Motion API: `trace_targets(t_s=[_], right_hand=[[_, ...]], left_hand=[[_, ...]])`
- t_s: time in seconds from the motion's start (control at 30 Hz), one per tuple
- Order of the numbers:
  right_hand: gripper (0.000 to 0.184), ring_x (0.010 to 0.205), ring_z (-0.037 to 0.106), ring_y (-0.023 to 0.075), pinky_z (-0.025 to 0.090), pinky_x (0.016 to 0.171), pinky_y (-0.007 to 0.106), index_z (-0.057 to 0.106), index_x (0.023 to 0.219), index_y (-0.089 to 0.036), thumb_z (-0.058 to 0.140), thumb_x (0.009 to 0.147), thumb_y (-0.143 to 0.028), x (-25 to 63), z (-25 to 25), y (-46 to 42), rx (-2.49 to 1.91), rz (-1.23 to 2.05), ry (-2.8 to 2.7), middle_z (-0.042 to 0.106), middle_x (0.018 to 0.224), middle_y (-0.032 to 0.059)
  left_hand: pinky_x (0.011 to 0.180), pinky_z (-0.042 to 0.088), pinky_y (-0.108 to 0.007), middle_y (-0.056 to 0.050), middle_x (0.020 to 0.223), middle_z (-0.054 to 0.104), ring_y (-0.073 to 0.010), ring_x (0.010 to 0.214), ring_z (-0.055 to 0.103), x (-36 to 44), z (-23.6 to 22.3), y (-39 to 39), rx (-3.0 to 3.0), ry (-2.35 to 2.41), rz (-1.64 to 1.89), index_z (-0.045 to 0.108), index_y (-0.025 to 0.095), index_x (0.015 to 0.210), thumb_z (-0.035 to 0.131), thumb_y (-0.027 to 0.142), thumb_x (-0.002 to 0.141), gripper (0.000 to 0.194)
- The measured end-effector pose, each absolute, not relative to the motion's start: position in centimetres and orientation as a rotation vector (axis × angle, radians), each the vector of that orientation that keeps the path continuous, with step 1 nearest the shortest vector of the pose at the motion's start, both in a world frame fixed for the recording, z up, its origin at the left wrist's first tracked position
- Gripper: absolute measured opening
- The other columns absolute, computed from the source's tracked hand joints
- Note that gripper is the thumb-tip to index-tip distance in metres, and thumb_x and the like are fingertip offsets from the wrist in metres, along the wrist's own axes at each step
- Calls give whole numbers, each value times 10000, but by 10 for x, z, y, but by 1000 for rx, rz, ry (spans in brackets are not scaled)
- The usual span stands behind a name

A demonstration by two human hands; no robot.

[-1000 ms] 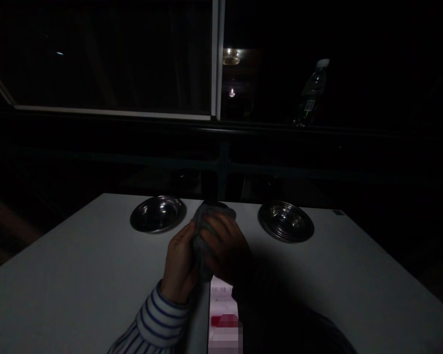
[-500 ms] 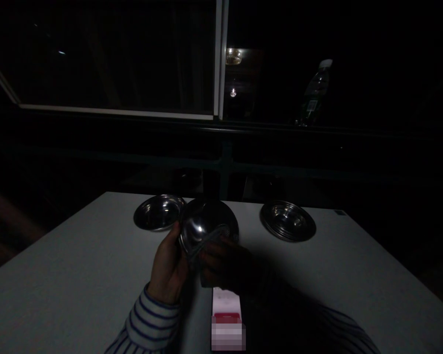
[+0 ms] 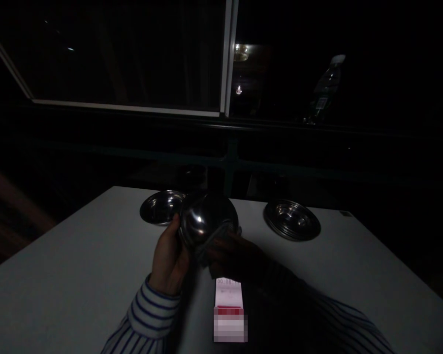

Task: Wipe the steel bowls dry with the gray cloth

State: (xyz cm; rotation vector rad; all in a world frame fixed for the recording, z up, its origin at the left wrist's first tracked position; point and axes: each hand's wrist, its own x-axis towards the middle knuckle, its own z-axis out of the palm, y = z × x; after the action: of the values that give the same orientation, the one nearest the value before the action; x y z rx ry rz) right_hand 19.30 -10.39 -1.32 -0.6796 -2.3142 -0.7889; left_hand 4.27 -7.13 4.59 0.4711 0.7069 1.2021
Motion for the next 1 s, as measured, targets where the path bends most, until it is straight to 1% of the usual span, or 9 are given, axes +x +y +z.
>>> trace_targets(t_s=[0.13, 0.27, 0.4, 0.5, 0.57, 0.67, 0.77, 0.9, 1.0], right_hand=[[151, 1207, 344, 191, 302, 1008, 438, 539, 965, -239, 462, 843, -284, 193, -16, -106, -682, -838, -2384, 524, 1193, 1], [125, 1176, 379, 166, 302, 1009, 413, 553, 927, -232, 457, 847, -239, 191, -12, -105, -676, -853, -2360, 564, 1125, -8], [232, 1212, 335, 225, 321, 978, 455, 538, 1011, -208, 422, 847, -323, 188, 10, -102, -870, -689, -2330, 507, 1207, 63], [306, 1201, 348, 248, 350, 960, 432, 531, 1052, -151, 425, 833, -337, 185, 23, -102, -1093, -549, -2167, 483, 1222, 131], [295, 1207, 340, 249, 335, 969, 438, 534, 1058, -159, 429, 829, -312, 184, 25, -102, -1078, -535, -2181, 481, 1227, 122], [296, 1196, 351, 244, 320, 976, 451, 533, 1062, -189, 422, 827, -331, 186, 28, -99, -1033, -493, -2201, 483, 1224, 95], [342, 1158, 389, 229, 361, 953, 404, 503, 1106, -132, 373, 842, -307, 189, 34, -95, -1175, -389, -2037, 467, 1221, 137], [353, 1194, 336, 268, 304, 985, 458, 533, 1067, -175, 424, 813, -394, 189, 36, -95, -1089, -389, -2161, 456, 1238, 103], [362, 1140, 401, 233, 363, 951, 406, 487, 1120, -124, 379, 838, -324, 190, 32, -94, -1193, -324, -2019, 479, 1196, 136]], left_hand=[[605, 508, -269, -54, 759, 675, -174, 694, 629, 43, 46, -72, 503, 696, 1092, 632, 134, 893, 488, 283, 793, 231], [586, 489, -250, -28, 707, 659, -154, 657, 612, 45, 44, -76, 566, 725, 1200, 630, 144, 859, 520, 295, 771, 207], [564, 458, -235, -8, 649, 622, -131, 602, 575, 50, 41, -82, 678, 664, 1183, 621, 129, 781, 589, 307, 714, 192], [510, 412, -200, 24, 596, 583, -93, 530, 521, 52, 41, -84, 738, 701, 1255, 611, 141, 721, 598, 298, 706, 159], [483, 385, -190, 34, 569, 564, -79, 494, 488, 53, 41, -86, 775, 760, 1288, 604, 148, 689, 595, 299, 707, 153], [452, 358, -187, 46, 498, 514, -72, 455, 449, 56, 43, -88, 822, 828, 1336, 575, 148, 607, 591, 337, 706, 214], [426, 337, -189, 47, 459, 474, -76, 445, 437, 59, 44, -90, 845, 879, 1370, 548, 141, 554, 587, 404, 697, 302], [415, 316, -185, 55, 449, 457, -63, 420, 409, 60, 43, -90, 853, 908, 1394, 514, 141, 524, 605, 422, 676, 332], [410, 313, -186, 58, 435, 445, -56, 399, 387, 60, 42, -89, 866, 936, 1394, 486, 143, 496, 598, 439, 677, 364]])
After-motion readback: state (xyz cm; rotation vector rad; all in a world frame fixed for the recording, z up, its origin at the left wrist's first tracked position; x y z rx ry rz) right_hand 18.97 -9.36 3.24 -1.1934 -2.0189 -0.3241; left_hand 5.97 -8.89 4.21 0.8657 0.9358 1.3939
